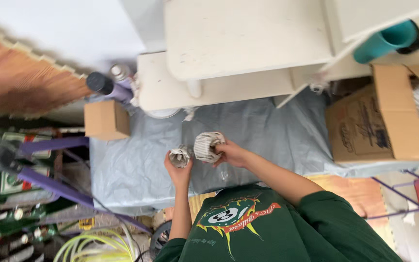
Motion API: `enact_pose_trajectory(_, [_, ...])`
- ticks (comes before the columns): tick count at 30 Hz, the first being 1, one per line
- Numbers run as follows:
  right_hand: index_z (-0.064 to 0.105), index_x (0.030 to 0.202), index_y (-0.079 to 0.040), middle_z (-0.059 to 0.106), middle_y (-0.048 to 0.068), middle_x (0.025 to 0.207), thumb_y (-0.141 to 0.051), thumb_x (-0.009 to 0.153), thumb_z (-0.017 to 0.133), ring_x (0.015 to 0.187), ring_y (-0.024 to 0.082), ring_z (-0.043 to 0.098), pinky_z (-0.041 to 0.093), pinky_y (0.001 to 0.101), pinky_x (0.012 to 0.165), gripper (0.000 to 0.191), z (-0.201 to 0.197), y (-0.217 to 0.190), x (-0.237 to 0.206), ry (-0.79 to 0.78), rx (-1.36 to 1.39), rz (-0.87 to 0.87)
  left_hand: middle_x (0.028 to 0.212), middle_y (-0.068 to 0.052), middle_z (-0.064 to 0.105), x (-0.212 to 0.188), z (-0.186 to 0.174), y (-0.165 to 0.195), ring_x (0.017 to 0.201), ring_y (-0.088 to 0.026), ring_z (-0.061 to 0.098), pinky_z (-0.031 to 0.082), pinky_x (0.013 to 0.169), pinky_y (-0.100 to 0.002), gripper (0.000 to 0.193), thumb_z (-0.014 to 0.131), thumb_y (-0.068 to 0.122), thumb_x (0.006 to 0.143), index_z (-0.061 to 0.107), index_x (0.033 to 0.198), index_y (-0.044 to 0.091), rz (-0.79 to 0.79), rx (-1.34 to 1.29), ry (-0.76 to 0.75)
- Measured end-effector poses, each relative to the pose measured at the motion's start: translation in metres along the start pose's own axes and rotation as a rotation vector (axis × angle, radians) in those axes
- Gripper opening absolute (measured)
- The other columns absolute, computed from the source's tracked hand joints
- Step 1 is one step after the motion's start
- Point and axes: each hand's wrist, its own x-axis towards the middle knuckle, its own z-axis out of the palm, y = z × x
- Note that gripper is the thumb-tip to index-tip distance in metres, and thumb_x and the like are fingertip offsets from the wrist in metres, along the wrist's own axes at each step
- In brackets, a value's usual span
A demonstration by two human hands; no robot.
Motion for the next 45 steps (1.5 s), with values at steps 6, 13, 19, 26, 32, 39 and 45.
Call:
enact_pose_trajectory(6, [0.025,0.164,-0.017,0.061,0.020,0.136,-0.016,0.092,0.056,0.105,0.040,0.072,0.063,0.0454,0.073,0.078,-0.022,-0.036,-0.209,-0.027,0.146,-0.422,0.139,-0.022,0.051,-0.058,0.112,0.061,0.127,-0.035,0.055,0.046,0.106,-0.043,0.095,0.092,0.026,0.067,0.045,0.146,-0.001,0.191,-0.061,-0.411])
enact_pose_trajectory(13, [0.030,0.160,-0.004,0.052,0.018,0.149,-0.047,0.098,0.059,0.127,0.034,0.062,0.063,0.0539,0.089,0.080,-0.042,-0.046,-0.384,0.113,0.400,-0.596,0.135,-0.021,0.052,-0.127,0.225,0.132,0.124,-0.034,0.058,0.047,0.105,-0.042,0.093,0.094,0.024,0.068,0.047,0.143,-0.003,0.376,-0.116,-0.640])
enact_pose_trajectory(19, [0.028,0.162,0.000,0.050,0.015,0.148,-0.038,0.097,0.066,0.139,0.023,0.051,0.040,0.0380,0.117,0.084,-0.118,-0.081,-0.570,0.583,-0.299,-0.978,0.127,-0.017,0.062,-0.198,0.279,0.179,0.118,-0.029,0.064,0.051,0.103,-0.040,0.084,0.092,0.026,0.069,0.053,0.137,-0.001,0.274,-0.181,-0.673])
enact_pose_trajectory(26, [0.040,0.153,-0.004,0.052,0.009,0.142,-0.010,0.079,0.082,0.133,0.019,0.053,0.046,0.0348,0.113,0.085,-0.276,-0.180,-0.715,1.108,-0.706,-0.853,0.136,-0.021,0.056,-0.232,0.318,0.198,0.125,-0.032,0.056,0.045,0.108,-0.043,0.086,0.092,0.024,0.073,0.050,0.142,-0.004,0.287,-0.097,-0.410])
enact_pose_trajectory(32, [0.048,0.140,-0.005,0.052,0.015,0.136,-0.019,0.070,0.090,0.133,0.031,0.052,0.043,0.0403,0.113,0.083,-0.396,-0.235,-0.727,1.160,-1.343,-0.564,0.152,-0.016,0.048,-0.239,0.318,0.214,0.140,-0.026,0.048,0.038,0.121,-0.039,0.090,0.088,0.016,0.087,0.035,0.158,-0.001,0.128,-0.386,-0.292])
enact_pose_trajectory(39, [0.052,0.138,-0.013,0.047,0.018,0.129,-0.025,0.062,0.092,0.129,0.037,0.048,0.041,0.0423,0.112,0.088,-0.409,-0.277,-0.703,0.836,-1.533,-0.408,0.156,-0.012,0.046,-0.223,0.268,0.317,0.142,-0.022,0.049,0.041,0.125,-0.038,0.087,0.081,0.000,0.091,0.029,0.161,0.006,0.284,-0.489,-0.300])
enact_pose_trajectory(45, [0.050,0.132,-0.012,0.045,0.020,0.132,-0.029,0.062,0.095,0.127,0.038,0.049,0.042,0.0426,0.107,0.085,-0.383,-0.271,-0.644,0.432,-1.458,-0.383,0.145,-0.006,0.043,-0.221,0.248,0.419,0.136,-0.018,0.048,0.041,0.120,-0.034,0.091,0.087,0.002,0.084,0.034,0.158,0.008,0.529,-0.403,-0.401])
